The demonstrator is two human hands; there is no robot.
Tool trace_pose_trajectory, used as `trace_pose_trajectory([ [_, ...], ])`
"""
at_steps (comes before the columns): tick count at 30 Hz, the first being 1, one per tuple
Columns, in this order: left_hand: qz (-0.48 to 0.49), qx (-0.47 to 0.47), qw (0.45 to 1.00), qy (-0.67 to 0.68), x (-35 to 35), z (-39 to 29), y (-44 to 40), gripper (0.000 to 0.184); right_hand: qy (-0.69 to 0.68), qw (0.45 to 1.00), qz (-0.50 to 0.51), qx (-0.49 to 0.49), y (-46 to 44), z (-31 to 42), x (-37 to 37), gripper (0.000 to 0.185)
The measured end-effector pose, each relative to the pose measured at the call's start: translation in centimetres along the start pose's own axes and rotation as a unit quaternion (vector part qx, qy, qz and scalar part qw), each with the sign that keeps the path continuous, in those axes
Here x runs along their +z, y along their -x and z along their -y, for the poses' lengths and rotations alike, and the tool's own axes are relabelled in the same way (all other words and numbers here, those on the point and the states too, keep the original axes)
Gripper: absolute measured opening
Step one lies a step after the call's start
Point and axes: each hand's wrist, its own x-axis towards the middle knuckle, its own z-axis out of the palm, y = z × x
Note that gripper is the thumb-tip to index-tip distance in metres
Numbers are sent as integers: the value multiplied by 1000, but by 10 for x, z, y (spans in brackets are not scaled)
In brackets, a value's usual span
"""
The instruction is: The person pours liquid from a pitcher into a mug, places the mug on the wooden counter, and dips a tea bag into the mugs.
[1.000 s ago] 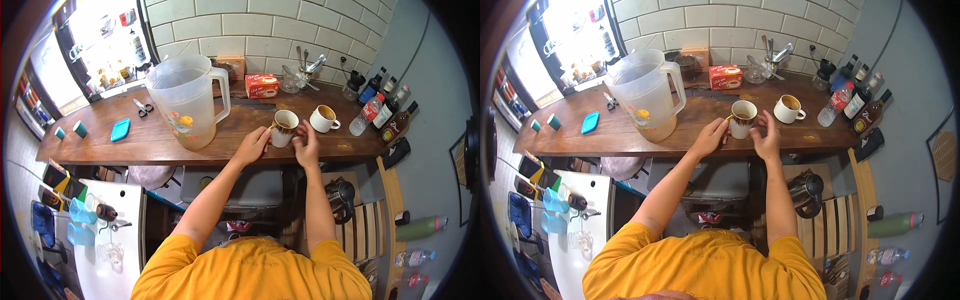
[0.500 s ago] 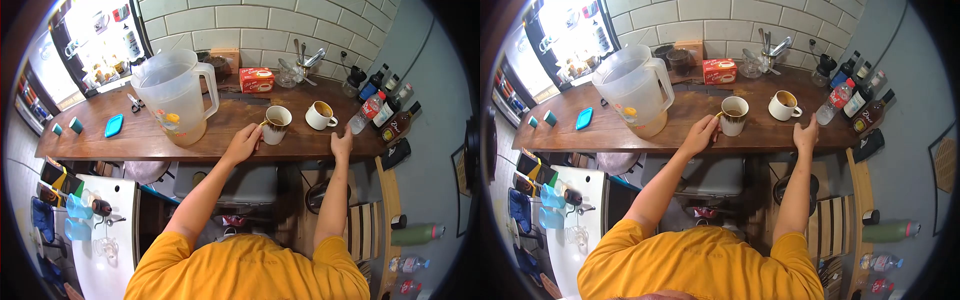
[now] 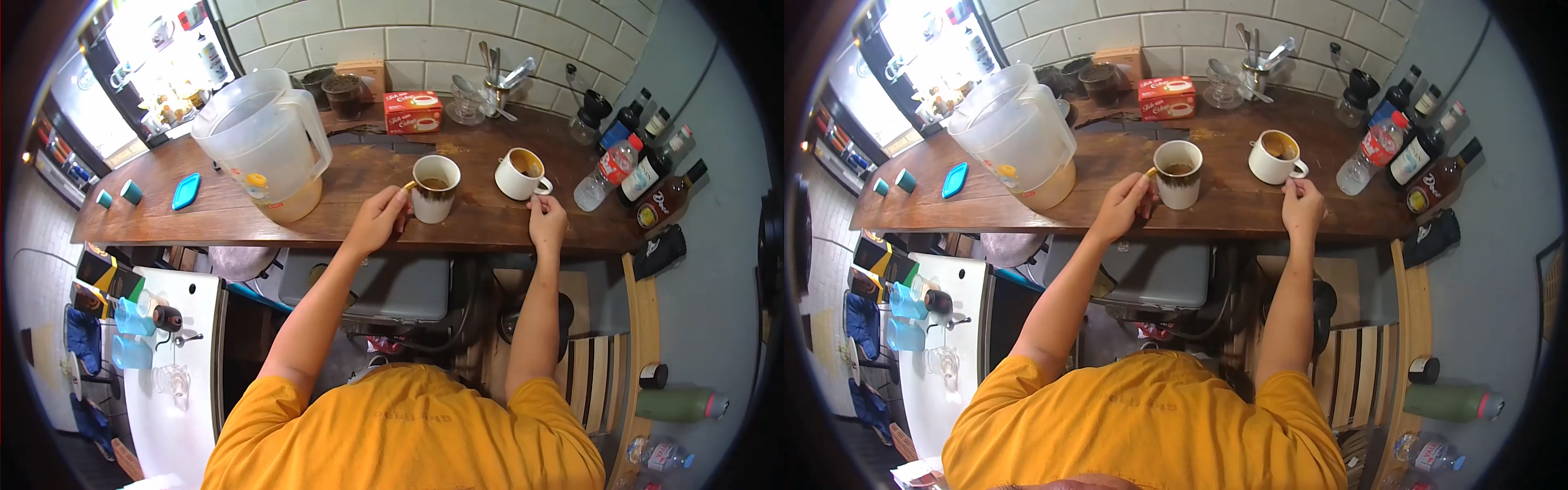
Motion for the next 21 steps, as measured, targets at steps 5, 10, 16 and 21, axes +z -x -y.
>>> trace_pose_trajectory([
  [5, -12, 15, 1000, 6, 3, 2, -1, 34, -20, 998, -63, -1, 7, 11, -7, 19],
  [10, -7, 12, 1000, -6, 0, 4, -1, 35, -71, 992, -101, -38, 7, 13, -6, 22],
  [16, -15, 23, 999, 20, 0, 10, -3, 34, -5, 996, -23, -86, -44, -13, -15, 38],
  [21, -1, 13, 1000, 8, -2, 9, -2, 34, 142, 969, 125, -158, -76, -5, -26, 45],
])
